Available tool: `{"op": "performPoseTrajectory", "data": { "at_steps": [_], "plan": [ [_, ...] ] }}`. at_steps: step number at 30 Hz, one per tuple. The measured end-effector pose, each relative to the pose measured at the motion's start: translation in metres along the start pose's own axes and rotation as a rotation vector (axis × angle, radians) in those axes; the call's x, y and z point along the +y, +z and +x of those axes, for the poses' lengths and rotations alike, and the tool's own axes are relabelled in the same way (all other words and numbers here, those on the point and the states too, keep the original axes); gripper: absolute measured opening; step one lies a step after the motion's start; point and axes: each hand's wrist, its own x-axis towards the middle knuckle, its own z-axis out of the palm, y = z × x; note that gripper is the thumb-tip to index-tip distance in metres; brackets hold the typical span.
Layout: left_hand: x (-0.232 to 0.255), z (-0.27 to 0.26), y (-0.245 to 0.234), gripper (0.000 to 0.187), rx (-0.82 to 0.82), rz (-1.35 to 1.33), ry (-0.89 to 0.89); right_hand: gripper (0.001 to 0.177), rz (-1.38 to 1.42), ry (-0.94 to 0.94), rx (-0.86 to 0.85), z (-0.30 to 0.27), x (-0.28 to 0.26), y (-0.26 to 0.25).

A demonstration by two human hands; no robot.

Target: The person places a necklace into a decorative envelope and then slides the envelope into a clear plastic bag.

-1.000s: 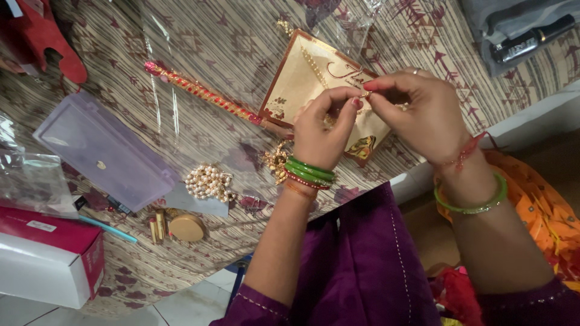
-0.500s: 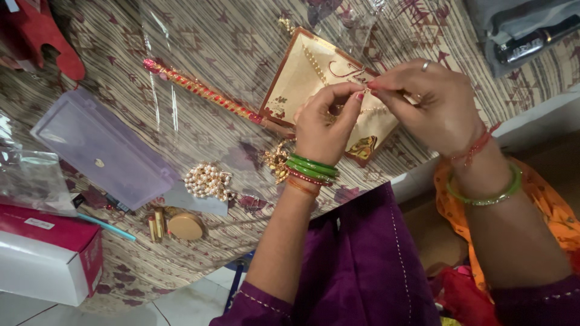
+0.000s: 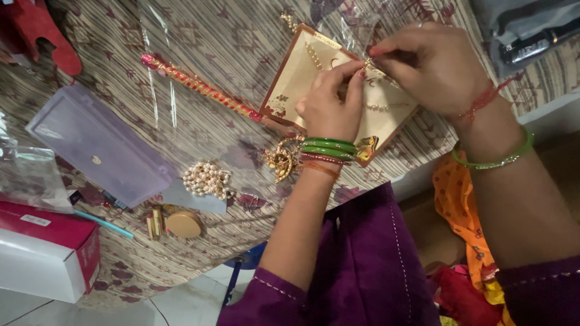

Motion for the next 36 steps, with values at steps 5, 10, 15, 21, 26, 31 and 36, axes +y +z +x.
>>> {"op": "performPoseTrajectory", "data": {
  "at_steps": [5,10,15,21,26,31,36],
  "plan": [
    [-0.001,0.0,-0.002,0.013,-0.049,-0.027,-0.07,0.01,-0.125,-0.098,0.007,0.007,0.003,0.006],
    [-0.004,-0.002,-0.003,0.011,-0.022,0.022,-0.017,0.008,-0.169,-0.125,-0.031,0.011,0.005,0.01],
    [-0.008,-0.002,-0.001,0.008,-0.048,0.05,-0.076,0.015,-0.188,-0.074,-0.043,0.008,0.0,0.014],
    [-0.013,-0.002,-0.003,0.009,-0.045,0.06,-0.046,0.012,-0.207,0.01,0.033,-0.005,-0.012,0.028],
    [-0.015,-0.003,-0.002,0.009,-0.036,0.101,-0.028,0.024,-0.236,-0.009,0.11,-0.021,-0.021,0.042],
    [-0.02,-0.003,-0.002,0.01,-0.021,0.088,0.005,0.026,-0.098,0.011,0.134,-0.028,-0.023,0.037],
    [-0.019,-0.002,-0.005,0.01,-0.051,0.081,-0.018,0.026,-0.078,0.01,0.091,-0.023,-0.028,0.027]
  ]
}}
